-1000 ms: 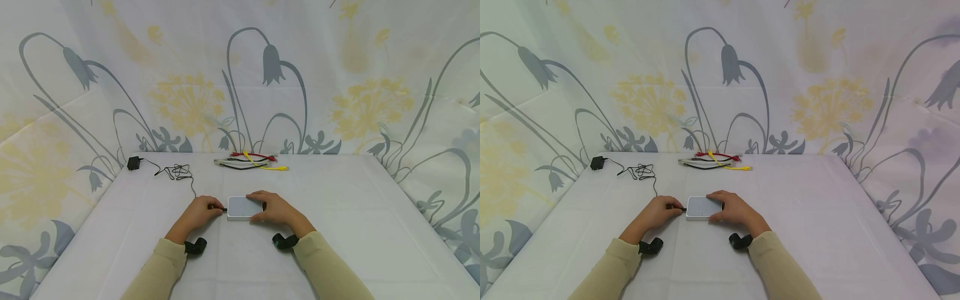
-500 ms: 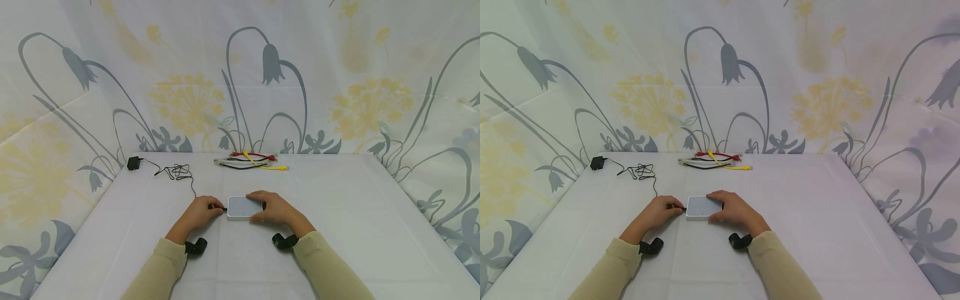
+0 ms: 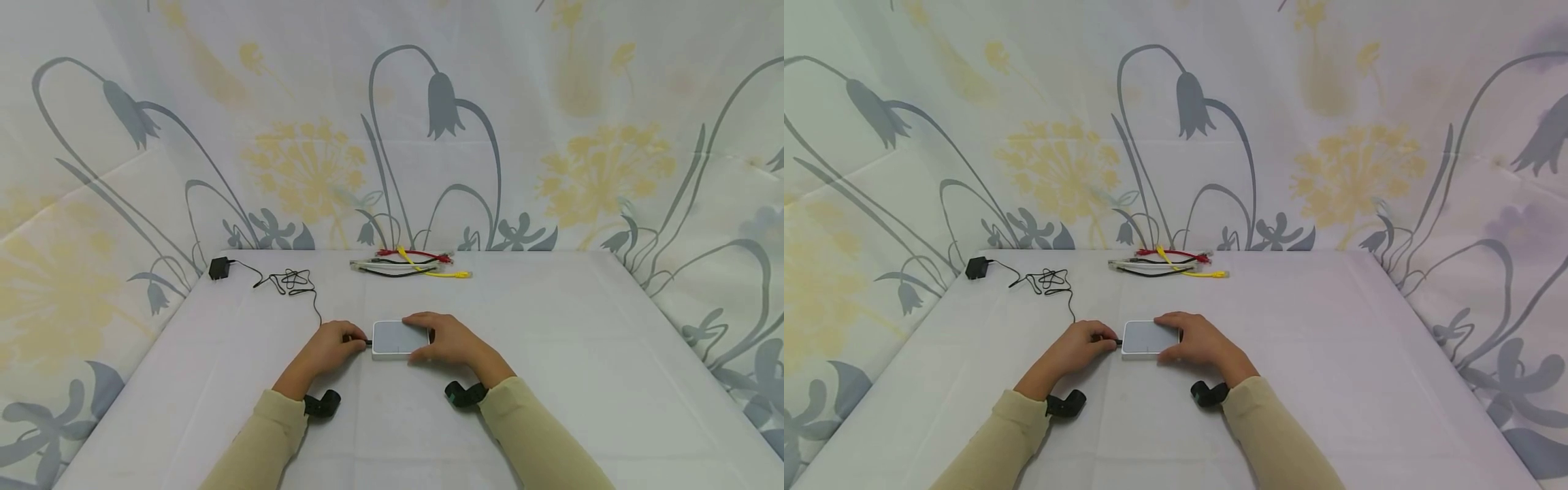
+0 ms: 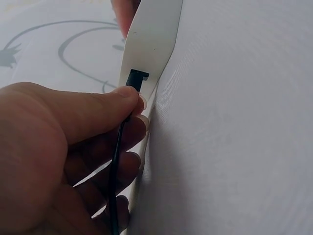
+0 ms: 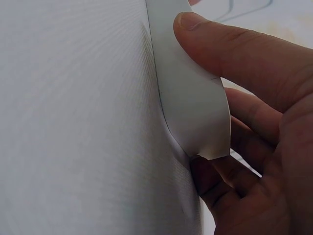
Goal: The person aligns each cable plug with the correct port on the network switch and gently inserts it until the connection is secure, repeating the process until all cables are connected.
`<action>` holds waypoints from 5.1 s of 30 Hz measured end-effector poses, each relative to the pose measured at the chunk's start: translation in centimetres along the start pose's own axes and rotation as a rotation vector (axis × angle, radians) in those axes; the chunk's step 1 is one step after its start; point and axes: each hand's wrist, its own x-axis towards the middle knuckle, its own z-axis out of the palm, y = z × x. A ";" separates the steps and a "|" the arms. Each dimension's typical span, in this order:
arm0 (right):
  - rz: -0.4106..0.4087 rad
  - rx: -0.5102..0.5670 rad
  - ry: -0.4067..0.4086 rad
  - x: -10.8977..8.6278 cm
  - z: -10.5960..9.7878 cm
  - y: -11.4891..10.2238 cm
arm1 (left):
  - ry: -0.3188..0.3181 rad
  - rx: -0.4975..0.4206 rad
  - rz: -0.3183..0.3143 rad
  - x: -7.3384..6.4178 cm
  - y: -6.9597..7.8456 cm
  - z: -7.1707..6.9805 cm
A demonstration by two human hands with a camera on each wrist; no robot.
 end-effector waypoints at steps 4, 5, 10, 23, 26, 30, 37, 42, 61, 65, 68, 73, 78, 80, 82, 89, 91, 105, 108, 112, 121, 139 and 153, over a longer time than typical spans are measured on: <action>0.000 0.001 0.002 0.0 0.0 -0.1 | -0.004 0.007 0.003 0.0 0.1 -0.1; 0.002 0.003 0.002 -0.1 0.0 -0.1 | -0.005 0.007 0.003 -0.1 0.1 -0.1; 0.004 0.020 0.005 -0.1 0.1 -0.2 | -0.008 0.009 0.002 -0.1 0.3 -0.2; -0.010 0.022 -0.011 0.1 0.3 0.0 | 0.013 0.000 0.006 -0.3 0.5 0.0; -0.018 0.014 -0.008 0.0 0.3 -0.1 | 0.014 0.002 0.010 -0.4 0.6 0.0; -0.022 0.006 -0.003 0.0 0.3 -0.2 | 0.009 0.005 0.008 -0.5 0.6 0.0; -0.012 0.009 -0.002 0.0 0.2 -0.2 | 0.005 0.002 0.011 -0.4 0.9 0.0; -0.017 -0.001 0.000 0.0 0.3 -0.2 | 0.007 0.003 0.025 -0.4 0.9 0.0; -0.008 -0.001 0.004 0.0 0.4 -0.3 | 0.041 0.006 0.033 -0.3 1.1 0.5; -0.013 -0.006 0.003 0.0 0.3 -0.3 | 0.052 0.013 0.038 -0.3 1.2 0.4; -0.020 -0.015 0.006 0.0 0.3 -0.4 | 0.057 0.011 0.039 -0.3 1.2 0.4; -0.021 -0.011 0.006 -0.1 0.3 -0.5 | 0.051 0.000 0.035 -0.3 1.2 0.5; -0.026 -0.016 0.006 -0.1 0.3 -0.5 | 0.033 -0.018 0.021 -0.3 1.1 0.5; -0.031 -0.023 0.012 -0.1 0.3 -0.6 | 0.025 -0.023 0.015 -0.2 1.1 0.6; -0.032 -0.033 0.014 -0.1 0.3 -0.6 | 0.018 -0.027 0.010 -0.2 1.1 0.6; -0.031 -0.033 0.013 -0.1 0.3 -0.5 | -0.005 -0.024 0.015 -0.2 1.4 0.7; -0.027 -0.031 0.013 0.0 0.3 -0.5 | -0.002 -0.020 0.016 -0.2 1.5 0.7; -0.023 -0.021 0.020 0.0 0.5 -0.3 | 0.050 0.043 0.078 -0.3 1.6 0.9; -0.023 -0.016 0.023 0.0 0.5 -0.4 | 0.057 0.063 0.096 -0.2 1.7 0.9; -0.010 -0.004 0.020 -0.1 0.5 -0.4 | 0.060 0.098 0.116 -0.1 1.6 1.0; 0.013 -0.018 0.022 -0.2 0.6 -0.7 | 0.059 0.101 0.119 -0.2 1.5 0.8; -0.012 -0.120 0.059 0.2 1.1 -1.5 | 0.061 0.174 0.061 -0.5 2.6 0.1; -0.042 -0.159 0.057 0.0 1.2 -2.3 | 0.056 0.249 0.114 -0.5 2.0 -0.6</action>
